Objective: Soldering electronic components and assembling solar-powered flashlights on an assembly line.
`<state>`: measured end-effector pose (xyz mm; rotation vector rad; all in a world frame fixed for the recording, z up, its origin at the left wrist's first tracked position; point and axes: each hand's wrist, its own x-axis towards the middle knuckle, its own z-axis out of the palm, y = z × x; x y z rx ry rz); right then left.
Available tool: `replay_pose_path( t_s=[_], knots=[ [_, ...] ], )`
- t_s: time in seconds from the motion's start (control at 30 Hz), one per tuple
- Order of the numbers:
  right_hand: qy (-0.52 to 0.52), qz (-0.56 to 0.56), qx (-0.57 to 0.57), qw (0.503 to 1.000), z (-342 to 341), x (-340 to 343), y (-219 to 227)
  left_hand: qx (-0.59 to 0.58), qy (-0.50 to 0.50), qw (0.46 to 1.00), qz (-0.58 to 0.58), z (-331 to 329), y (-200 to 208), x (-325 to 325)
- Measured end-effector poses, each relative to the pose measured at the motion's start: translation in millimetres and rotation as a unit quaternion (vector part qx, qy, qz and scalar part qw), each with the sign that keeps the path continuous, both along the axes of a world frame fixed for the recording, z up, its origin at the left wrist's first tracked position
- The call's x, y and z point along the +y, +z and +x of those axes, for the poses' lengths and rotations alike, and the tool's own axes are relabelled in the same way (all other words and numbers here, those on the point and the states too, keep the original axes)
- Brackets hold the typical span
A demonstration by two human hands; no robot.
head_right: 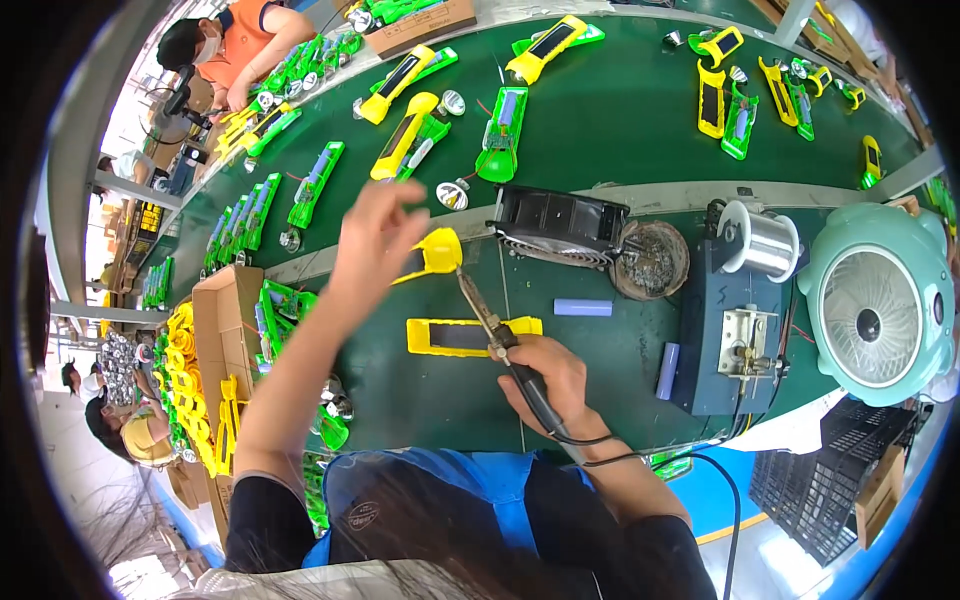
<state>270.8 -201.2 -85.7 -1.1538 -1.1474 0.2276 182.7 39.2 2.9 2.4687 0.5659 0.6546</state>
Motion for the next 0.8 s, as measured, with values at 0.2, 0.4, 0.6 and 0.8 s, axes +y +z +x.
replay_pose_path(
  t_s=[0.2, 0.4, 0.6, 0.8],
  knots=[
    [0.054, -0.063, -0.042, 0.996, 1, 5, -12, 0.083, -0.091, 0.971, -0.205, 139, -38, 105],
    [0.076, -0.057, 0.125, 0.988, -15, 10, -15, 0.048, -0.05, 0.995, -0.067, 134, -30, 110],
    [0.06, -0.081, 0.184, 0.978, -22, 5, -7, -0.04, 0.065, 0.992, -0.104, -45, 72, 45],
    [0.083, -0.145, 0.152, 0.974, -21, 7, 10, -0.12, 0.086, 0.892, -0.428, -186, 26, -102]
  ],
)
